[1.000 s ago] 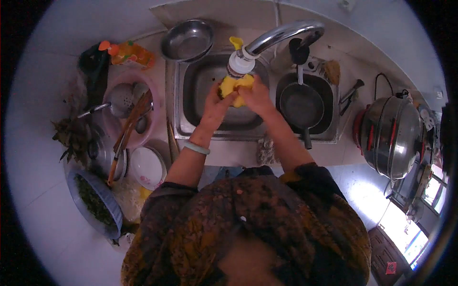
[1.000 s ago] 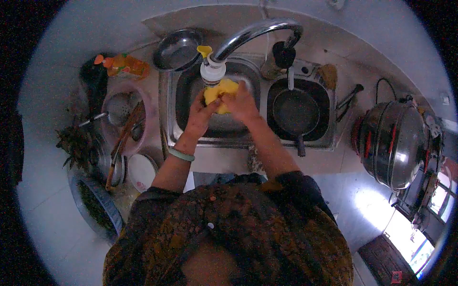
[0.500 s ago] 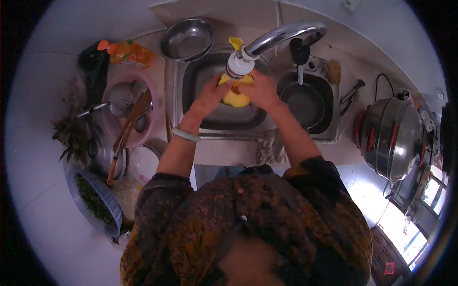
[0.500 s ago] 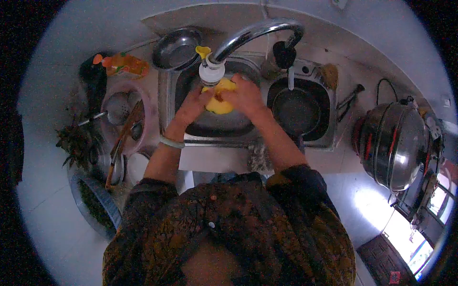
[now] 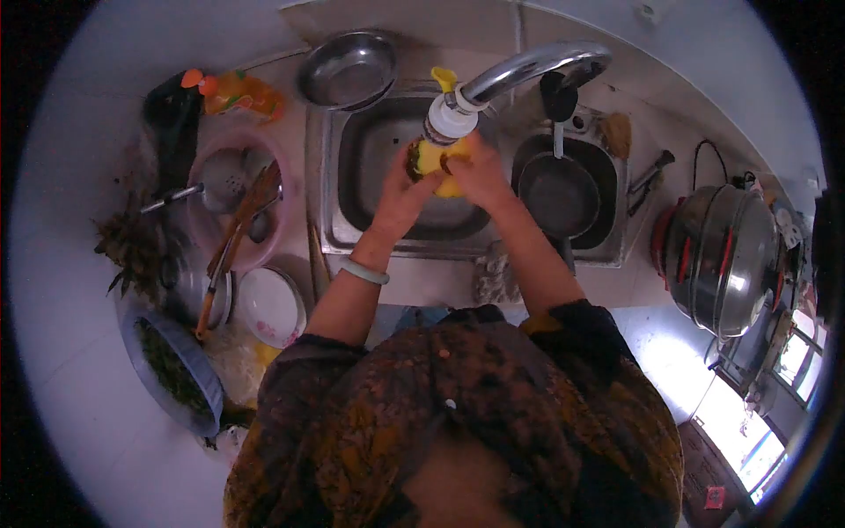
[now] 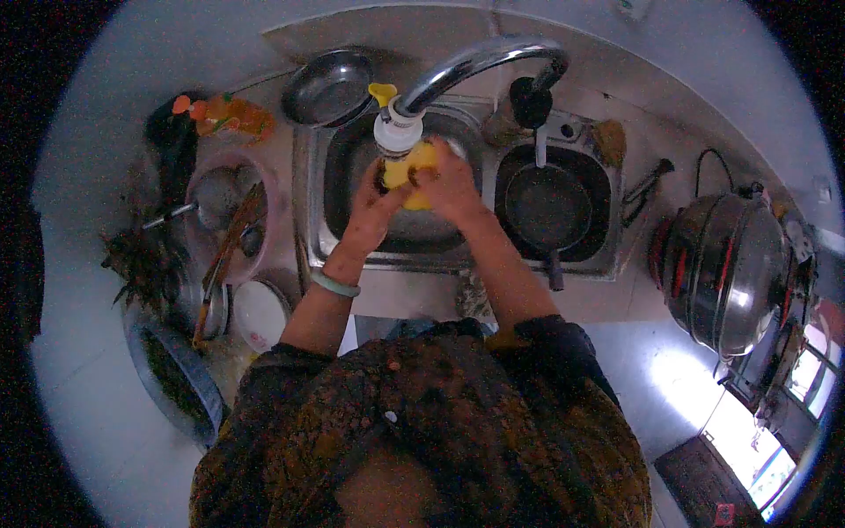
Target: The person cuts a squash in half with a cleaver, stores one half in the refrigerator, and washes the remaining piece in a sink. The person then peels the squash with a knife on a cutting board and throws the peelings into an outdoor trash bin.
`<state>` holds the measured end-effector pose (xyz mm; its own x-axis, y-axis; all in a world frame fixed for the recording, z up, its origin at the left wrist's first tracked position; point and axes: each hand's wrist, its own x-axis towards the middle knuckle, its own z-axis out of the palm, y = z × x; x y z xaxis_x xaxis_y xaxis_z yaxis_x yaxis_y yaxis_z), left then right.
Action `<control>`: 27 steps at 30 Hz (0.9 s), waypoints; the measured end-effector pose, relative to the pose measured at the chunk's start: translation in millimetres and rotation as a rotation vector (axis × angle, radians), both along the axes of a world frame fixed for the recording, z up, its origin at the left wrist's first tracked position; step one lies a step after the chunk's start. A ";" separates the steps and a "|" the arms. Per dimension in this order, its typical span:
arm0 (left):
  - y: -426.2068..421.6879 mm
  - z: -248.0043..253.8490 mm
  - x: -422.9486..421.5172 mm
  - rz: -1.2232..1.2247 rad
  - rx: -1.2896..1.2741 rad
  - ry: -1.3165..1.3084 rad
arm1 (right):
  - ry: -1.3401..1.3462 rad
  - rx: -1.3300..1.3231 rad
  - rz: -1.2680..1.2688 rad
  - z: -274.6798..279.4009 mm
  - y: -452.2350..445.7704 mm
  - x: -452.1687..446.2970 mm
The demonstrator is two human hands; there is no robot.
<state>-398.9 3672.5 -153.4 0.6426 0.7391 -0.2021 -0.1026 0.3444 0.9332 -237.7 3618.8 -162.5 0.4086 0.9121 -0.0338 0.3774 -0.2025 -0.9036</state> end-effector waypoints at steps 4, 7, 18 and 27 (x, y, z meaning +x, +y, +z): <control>1.0 14.4 0.7 0.024 -0.163 0.004 | 0.035 -0.070 0.057 15.4 0.9 7.8; 4.4 14.0 -5.1 0.002 -0.242 -0.009 | -0.020 -0.093 0.105 23.8 0.4 10.8; 33.5 2.7 -14.7 -0.179 -0.269 0.062 | -0.228 -0.318 0.078 36.0 -5.4 5.7; -17.9 13.3 6.2 0.117 -0.222 -0.108 | -0.079 -0.115 -0.087 26.3 -9.8 -9.8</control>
